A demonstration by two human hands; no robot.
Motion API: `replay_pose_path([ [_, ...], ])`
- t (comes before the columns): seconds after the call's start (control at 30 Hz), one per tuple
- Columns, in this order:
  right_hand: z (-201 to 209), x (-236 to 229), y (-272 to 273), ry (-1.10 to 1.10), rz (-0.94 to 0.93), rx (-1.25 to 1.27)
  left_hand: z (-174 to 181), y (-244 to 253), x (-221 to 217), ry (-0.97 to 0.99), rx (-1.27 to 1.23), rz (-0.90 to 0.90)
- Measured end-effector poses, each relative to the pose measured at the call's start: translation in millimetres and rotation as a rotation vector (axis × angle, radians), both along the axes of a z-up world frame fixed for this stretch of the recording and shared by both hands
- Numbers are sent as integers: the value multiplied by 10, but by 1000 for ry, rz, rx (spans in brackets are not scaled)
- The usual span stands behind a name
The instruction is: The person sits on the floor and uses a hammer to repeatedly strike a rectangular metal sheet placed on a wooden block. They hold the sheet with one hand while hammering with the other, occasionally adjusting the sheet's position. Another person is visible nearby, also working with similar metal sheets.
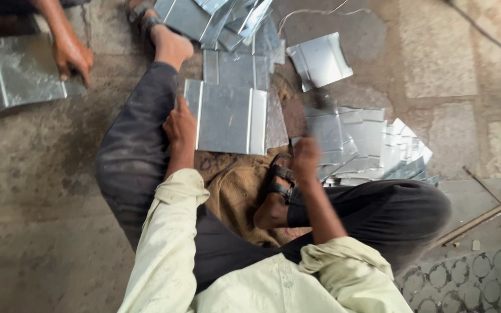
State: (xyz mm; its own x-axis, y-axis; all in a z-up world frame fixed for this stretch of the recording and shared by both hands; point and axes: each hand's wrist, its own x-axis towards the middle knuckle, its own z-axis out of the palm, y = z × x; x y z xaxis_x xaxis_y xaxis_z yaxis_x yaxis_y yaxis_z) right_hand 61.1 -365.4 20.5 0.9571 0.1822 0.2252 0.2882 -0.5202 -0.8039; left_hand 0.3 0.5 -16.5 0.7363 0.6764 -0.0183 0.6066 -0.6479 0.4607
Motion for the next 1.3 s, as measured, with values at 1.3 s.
replay_pose_path([
  [1.3, 125, -482, -26, 111, 169, -288, -175, -49, 24, -38, -14, 48],
])
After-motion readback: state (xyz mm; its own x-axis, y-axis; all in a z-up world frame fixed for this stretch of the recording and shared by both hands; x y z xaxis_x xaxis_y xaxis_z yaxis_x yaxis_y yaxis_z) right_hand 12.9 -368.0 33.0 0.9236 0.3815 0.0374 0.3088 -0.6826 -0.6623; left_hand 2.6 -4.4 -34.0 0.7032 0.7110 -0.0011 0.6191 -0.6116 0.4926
